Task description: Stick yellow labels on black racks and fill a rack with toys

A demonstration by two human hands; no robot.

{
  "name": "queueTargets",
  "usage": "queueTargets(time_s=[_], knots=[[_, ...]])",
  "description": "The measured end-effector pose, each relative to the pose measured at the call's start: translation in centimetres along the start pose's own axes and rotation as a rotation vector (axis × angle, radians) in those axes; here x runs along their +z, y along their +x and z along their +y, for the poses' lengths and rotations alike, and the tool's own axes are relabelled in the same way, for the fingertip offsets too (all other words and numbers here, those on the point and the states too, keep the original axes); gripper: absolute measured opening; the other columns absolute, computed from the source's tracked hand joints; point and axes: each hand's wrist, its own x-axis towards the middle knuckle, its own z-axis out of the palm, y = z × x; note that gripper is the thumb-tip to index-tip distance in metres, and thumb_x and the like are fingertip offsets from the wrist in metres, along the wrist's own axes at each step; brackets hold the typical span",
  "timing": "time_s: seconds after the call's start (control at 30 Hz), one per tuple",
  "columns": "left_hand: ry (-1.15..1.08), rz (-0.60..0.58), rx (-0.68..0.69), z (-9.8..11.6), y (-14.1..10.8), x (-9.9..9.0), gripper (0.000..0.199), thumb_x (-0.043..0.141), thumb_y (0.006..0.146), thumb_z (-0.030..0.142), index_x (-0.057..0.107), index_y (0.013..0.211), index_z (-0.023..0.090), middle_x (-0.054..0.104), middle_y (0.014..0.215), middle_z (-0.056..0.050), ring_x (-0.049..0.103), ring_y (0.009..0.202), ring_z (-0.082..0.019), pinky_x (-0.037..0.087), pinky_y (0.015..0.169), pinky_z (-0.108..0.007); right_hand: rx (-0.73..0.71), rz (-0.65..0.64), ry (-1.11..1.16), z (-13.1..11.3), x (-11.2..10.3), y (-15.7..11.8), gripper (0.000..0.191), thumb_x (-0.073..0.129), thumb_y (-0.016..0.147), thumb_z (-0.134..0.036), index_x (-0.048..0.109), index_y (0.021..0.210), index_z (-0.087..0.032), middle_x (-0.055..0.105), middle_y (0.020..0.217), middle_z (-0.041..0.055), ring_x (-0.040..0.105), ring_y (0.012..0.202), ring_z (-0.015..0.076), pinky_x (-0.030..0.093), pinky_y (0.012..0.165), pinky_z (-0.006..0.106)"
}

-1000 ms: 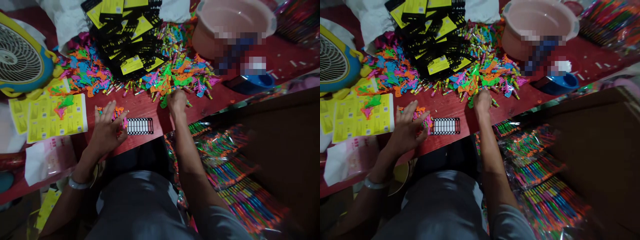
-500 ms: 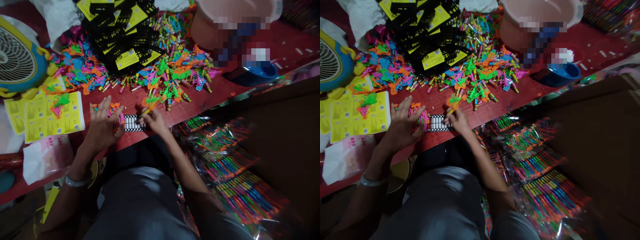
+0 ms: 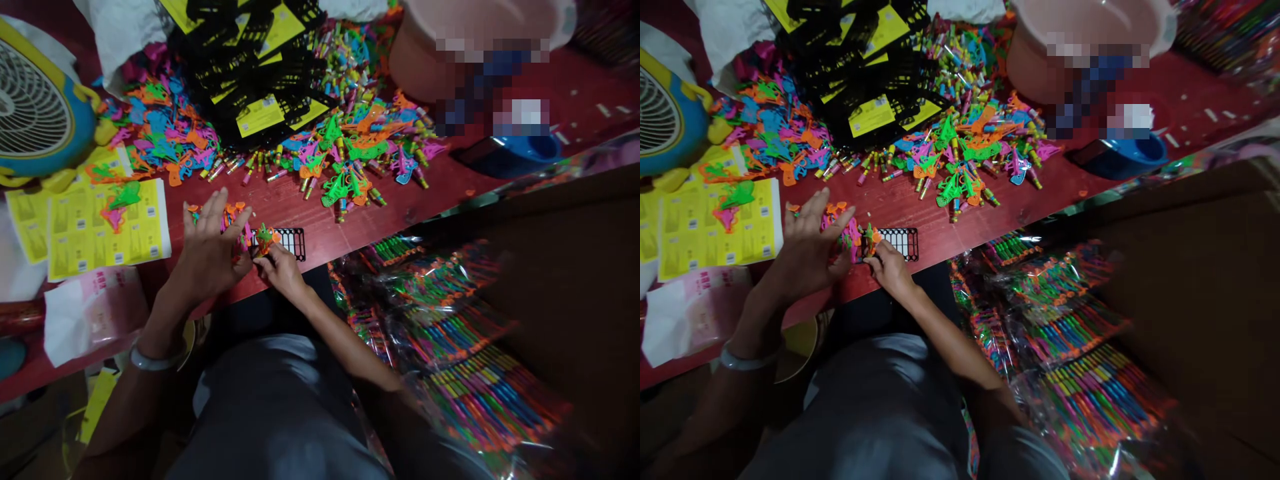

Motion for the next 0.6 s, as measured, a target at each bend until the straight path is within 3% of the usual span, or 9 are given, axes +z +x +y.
queueTargets(time_s=[0.2, 0.4, 0.6], knots=[[-0.017, -0.008, 0.006, -0.4, 0.0, 0.2, 0.071, 0.060, 0.088, 0.039, 0.042, 0.155, 0.023, 0.014, 0.174, -0.019, 0.019, 0.159, -0.044, 0.007, 0.123, -0.074, 0.013, -0.112, -0.250, -0.6, 0.6, -0.4, 0.018, 0.048, 0.100, -0.014, 0.064, 0.107, -0.021, 0.066, 0.104, 0.0095, 0.066, 0.090, 0.0202, 0.057, 0.079, 0.030], [-0.047, -0.006, -0.018, -0.2, -0.1, 0.4, 0.075, 0.065, 0.085, 0.038, 0.042, 0.155, 0.023, 0.014, 0.174, -0.019, 0.018, 0.160, -0.041, 0.004, 0.125, -0.072, 0.085, -0.219, -0.463, -1.7, 0.9, -0.3, 0.025, 0.046, 0.094, -0.009, 0.063, 0.109, -0.019, 0.066, 0.112, 0.0111, 0.061, 0.071, 0.0183, 0.047, 0.058, 0.029], [-0.063, 0.022, -0.030, -0.2, -0.3, 0.5, 0.075, 0.067, 0.085, 0.037, 0.042, 0.156, 0.028, 0.013, 0.175, -0.015, 0.015, 0.161, -0.041, 0.000, 0.124, -0.075, 0.073, -0.162, -0.430, -1.6, 1.4, -0.2, 0.026, 0.049, 0.091, -0.011, 0.064, 0.108, -0.022, 0.068, 0.109, 0.0105, 0.058, 0.066, 0.0189, 0.041, 0.054, 0.031]])
